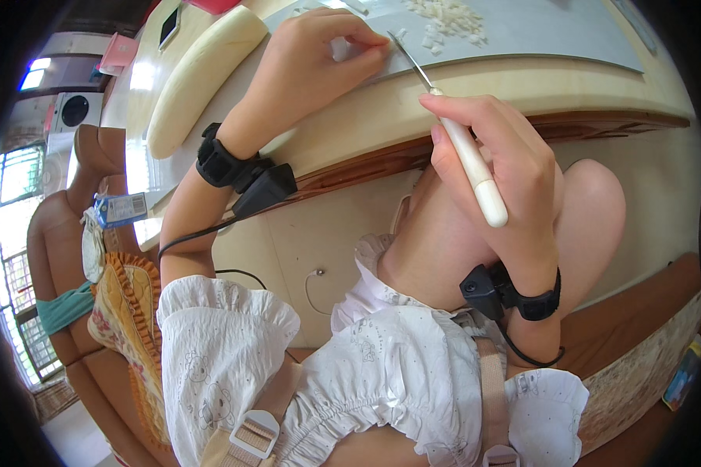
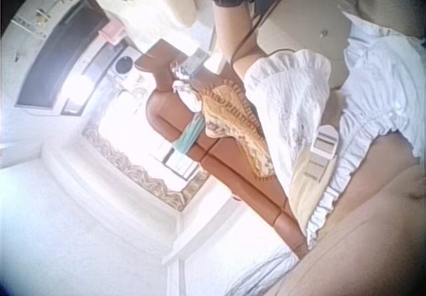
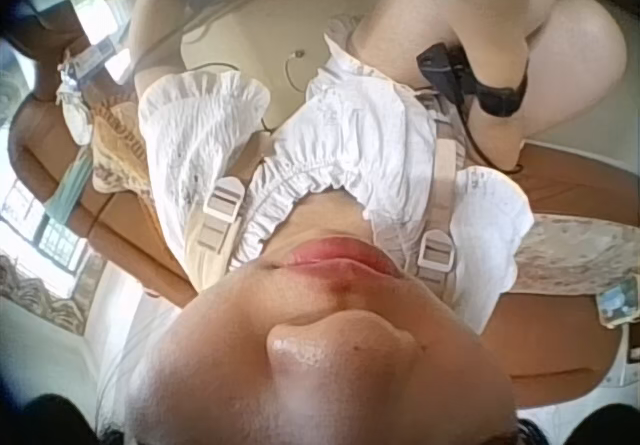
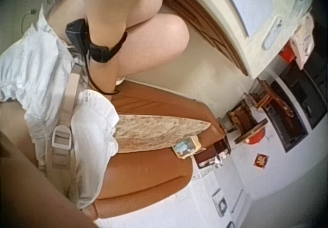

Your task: The recorder is chopping a white vegetable into small pieces on a cutting board.

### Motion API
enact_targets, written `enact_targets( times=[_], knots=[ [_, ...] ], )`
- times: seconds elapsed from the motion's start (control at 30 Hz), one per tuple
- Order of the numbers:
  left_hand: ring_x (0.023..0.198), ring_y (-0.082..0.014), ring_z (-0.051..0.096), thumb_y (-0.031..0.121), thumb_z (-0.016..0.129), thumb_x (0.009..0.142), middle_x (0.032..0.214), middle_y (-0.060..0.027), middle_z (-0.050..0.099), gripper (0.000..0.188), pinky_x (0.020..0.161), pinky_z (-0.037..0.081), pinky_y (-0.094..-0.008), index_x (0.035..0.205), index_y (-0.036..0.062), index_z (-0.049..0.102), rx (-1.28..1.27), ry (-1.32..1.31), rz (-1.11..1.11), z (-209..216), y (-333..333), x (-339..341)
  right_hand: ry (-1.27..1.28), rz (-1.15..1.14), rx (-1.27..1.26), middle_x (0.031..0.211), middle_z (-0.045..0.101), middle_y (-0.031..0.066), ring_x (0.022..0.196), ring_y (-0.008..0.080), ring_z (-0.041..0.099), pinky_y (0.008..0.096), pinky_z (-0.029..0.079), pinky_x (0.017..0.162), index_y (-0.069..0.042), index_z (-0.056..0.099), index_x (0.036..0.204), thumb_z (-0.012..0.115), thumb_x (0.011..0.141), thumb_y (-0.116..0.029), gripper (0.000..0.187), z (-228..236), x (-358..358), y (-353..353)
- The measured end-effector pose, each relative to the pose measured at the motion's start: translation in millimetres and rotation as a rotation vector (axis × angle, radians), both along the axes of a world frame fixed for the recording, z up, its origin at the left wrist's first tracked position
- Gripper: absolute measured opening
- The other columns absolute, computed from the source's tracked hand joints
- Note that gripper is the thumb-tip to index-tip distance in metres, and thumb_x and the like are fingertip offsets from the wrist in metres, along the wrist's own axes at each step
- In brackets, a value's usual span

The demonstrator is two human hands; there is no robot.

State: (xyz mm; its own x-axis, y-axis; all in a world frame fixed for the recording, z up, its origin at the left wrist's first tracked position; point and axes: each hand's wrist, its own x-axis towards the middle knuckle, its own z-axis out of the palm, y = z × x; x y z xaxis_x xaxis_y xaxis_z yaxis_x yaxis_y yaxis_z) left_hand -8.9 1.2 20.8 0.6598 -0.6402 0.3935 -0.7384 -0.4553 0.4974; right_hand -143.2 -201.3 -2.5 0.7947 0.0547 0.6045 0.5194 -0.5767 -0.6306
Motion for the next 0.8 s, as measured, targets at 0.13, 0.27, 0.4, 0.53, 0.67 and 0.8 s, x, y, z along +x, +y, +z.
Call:
enact_targets(
  times=[0.13, 0.27, 0.4, 0.53, 0.67, 0.8],
  knots=[
    [0.087, -0.0146, 0.067, 0.008, 0.076, 0.089, 0.091, -0.0063, 0.075, 0.010, 0.083, 0.051, -0.0284, 0.095, -0.0002, 0.075, 0.083, 0.020, 0.086, -6.3, 5.0, -0.3, -0.022, 0.013, 0.042, 0.081, 0.065, 0.0113, 0.071, 0.0318, 0.063, 0.0405, 0.051, 0.061, -0.007, 0.070, 0.104, 0.071, 0.074, -0.001, 0.030, -3.5, 0.3, -0.3],
    [0.085, -0.0145, 0.065, 0.007, 0.076, 0.088, 0.090, -0.0063, 0.073, 0.011, 0.082, 0.051, -0.0285, 0.095, -0.0005, 0.075, 0.069, 0.006, 0.073, -8.0, 3.9, 0.5, -0.029, -0.027, 0.064, 0.079, 0.065, 0.0118, 0.069, 0.0320, 0.062, 0.0397, 0.051, 0.060, -0.007, 0.069, 0.102, 0.071, 0.075, -0.001, 0.028, -4.2, -2.9, -1.7],
    [0.068, -0.0179, 0.063, 0.018, 0.078, 0.087, 0.082, -0.0097, 0.072, 0.017, 0.062, 0.050, -0.0305, 0.094, 0.0021, 0.078, -0.015, -0.034, 0.010, -11.1, 4.9, 3.7, 0.040, -0.036, 0.033, 0.092, 0.074, 0.0105, 0.074, 0.0191, 0.066, 0.0273, 0.054, 0.065, -0.005, 0.073, 0.108, 0.071, 0.084, 0.005, 0.026, -0.9, -4.8, -2.8],
    [0.070, -0.0180, 0.065, 0.017, 0.078, 0.088, 0.080, -0.0101, 0.071, 0.018, 0.066, 0.051, -0.0300, 0.094, 0.0005, 0.077, -0.033, -0.005, -0.007, -9.0, 2.4, 1.7, 0.013, -0.019, 0.028, 0.093, 0.074, 0.0104, 0.074, 0.0192, 0.066, 0.0273, 0.053, 0.065, -0.006, 0.073, 0.108, 0.072, 0.084, 0.006, 0.026, -0.7, -4.3, -2.0],
    [0.069, -0.0176, 0.065, 0.017, 0.078, 0.088, 0.079, -0.0096, 0.070, 0.018, 0.065, 0.051, -0.0301, 0.094, -0.0001, 0.077, -0.023, -0.007, -0.002, -9.4, 3.8, 2.5, 0.020, -0.017, 0.025, 0.092, 0.074, 0.0097, 0.073, 0.0192, 0.066, 0.0276, 0.053, 0.064, -0.006, 0.073, 0.107, 0.073, 0.084, 0.006, 0.026, -1.1, -3.1, -0.3],
    [0.069, -0.0172, 0.064, 0.018, 0.078, 0.088, 0.077, -0.0091, 0.069, 0.019, 0.065, 0.050, -0.0300, 0.094, 0.0001, 0.077, -0.033, -0.005, -0.003, -8.0, 3.0, 0.6, -0.084, -0.017, 0.058, 0.079, 0.066, 0.0107, 0.068, 0.0306, 0.063, 0.0386, 0.052, 0.059, -0.008, 0.069, 0.102, 0.072, 0.075, 0.000, 0.028, -5.6, 1.1, 1.0]
  ],
)
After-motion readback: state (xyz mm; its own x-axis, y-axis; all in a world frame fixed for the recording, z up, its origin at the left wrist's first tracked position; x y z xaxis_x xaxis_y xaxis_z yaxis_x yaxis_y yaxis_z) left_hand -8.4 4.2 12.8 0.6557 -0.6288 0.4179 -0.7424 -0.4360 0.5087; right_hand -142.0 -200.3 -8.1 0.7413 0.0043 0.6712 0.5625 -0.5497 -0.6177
